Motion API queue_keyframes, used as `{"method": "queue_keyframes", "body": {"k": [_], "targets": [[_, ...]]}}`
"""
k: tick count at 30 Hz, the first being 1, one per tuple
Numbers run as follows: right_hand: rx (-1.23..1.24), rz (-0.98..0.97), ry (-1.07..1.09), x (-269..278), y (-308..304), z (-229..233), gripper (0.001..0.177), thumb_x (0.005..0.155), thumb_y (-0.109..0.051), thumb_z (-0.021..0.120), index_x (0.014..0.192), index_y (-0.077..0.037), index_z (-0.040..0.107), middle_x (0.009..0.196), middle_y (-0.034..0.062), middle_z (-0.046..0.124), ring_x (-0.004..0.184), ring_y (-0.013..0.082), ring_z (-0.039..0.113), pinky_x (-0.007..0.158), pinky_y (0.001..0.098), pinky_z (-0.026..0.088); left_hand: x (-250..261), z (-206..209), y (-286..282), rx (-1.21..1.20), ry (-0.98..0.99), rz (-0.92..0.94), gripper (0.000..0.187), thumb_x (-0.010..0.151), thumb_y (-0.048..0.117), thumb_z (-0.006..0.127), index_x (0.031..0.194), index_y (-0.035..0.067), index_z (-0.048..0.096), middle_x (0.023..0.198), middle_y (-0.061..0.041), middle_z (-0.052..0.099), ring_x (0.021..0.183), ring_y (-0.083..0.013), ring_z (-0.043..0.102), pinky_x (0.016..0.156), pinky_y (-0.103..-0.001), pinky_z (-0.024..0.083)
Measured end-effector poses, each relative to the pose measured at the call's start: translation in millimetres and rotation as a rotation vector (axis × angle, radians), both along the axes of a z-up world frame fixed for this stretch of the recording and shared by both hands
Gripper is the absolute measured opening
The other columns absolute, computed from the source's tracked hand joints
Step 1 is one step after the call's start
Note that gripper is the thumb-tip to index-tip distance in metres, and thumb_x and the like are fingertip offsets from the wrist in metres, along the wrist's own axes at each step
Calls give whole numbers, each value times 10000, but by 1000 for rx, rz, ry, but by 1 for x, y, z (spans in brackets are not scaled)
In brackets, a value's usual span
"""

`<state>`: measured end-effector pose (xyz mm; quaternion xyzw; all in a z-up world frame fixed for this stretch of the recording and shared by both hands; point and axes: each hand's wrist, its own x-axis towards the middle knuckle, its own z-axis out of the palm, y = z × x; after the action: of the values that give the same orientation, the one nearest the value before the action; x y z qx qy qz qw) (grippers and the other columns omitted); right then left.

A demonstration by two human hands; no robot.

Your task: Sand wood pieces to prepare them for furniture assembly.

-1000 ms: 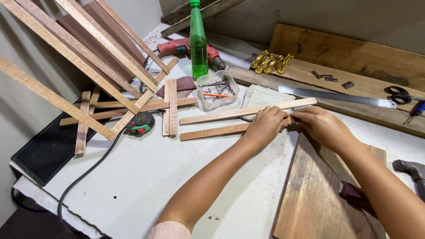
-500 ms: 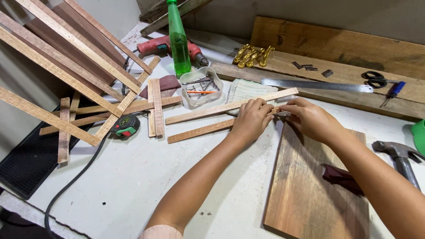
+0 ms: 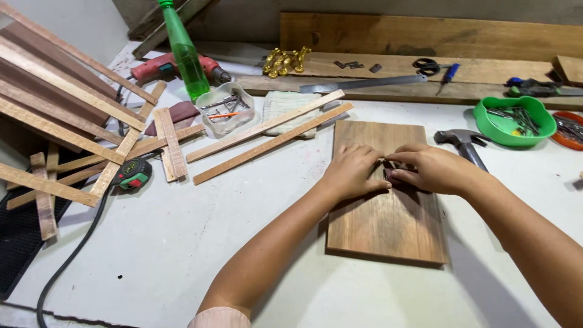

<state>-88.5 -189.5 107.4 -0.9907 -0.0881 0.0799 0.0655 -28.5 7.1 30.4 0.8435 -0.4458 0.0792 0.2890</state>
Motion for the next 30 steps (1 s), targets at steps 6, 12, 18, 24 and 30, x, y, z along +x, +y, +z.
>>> {"method": "queue_keyframes", "body": {"k": [6, 12, 18, 24, 30], "targets": [[66, 104, -156, -39, -20, -12, 563, 753, -441, 809, 1207, -124, 705, 1220, 94, 693, 1061, 328, 673, 889, 416, 551, -12, -17, -24, -54, -60, -56, 348, 834, 328, 797, 1120, 141, 732, 1072, -59, 742, 1114, -268, 643, 1024, -441, 422], [110, -32, -173, -67, -39, -11, 405, 816, -272, 786, 1195, -143, 730, 1091, 77, 725, 1004, 305, 688, 869, 402, 565, -24, -13, -53, -127, -79, -113, 295, 838, 246, 788, 1108, 137, 742, 1014, -62, 756, 1059, -277, 645, 974, -427, 443], [118, -142, -382, -106, -89, -6, 452, 810, -267, 791, 1228, -116, 709, 1086, 106, 727, 980, 318, 695, 864, 412, 566, -43, 0, -117, -247, -39, -215, 316, 867, 214, 758, 1172, 140, 724, 1085, -44, 767, 1053, -263, 648, 922, -409, 442], [61, -297, -422, -134, -150, -21, 460, 829, -262, 775, 1256, -109, 694, 1100, 121, 726, 1002, 321, 698, 886, 417, 569, -61, -8, -190, -166, -49, -286, 389, 835, 242, 787, 1202, 130, 723, 1142, -46, 745, 1089, -259, 627, 960, -406, 436], [73, -484, -380, -151, -187, -39, 443, 853, -300, 743, 1261, -134, 702, 1138, 120, 727, 1031, 325, 694, 898, 431, 562, -75, -19, -238, -125, -60, -354, 380, 815, 244, 790, 1172, 125, 737, 1167, -39, 732, 1134, -261, 607, 988, -423, 419]]}}
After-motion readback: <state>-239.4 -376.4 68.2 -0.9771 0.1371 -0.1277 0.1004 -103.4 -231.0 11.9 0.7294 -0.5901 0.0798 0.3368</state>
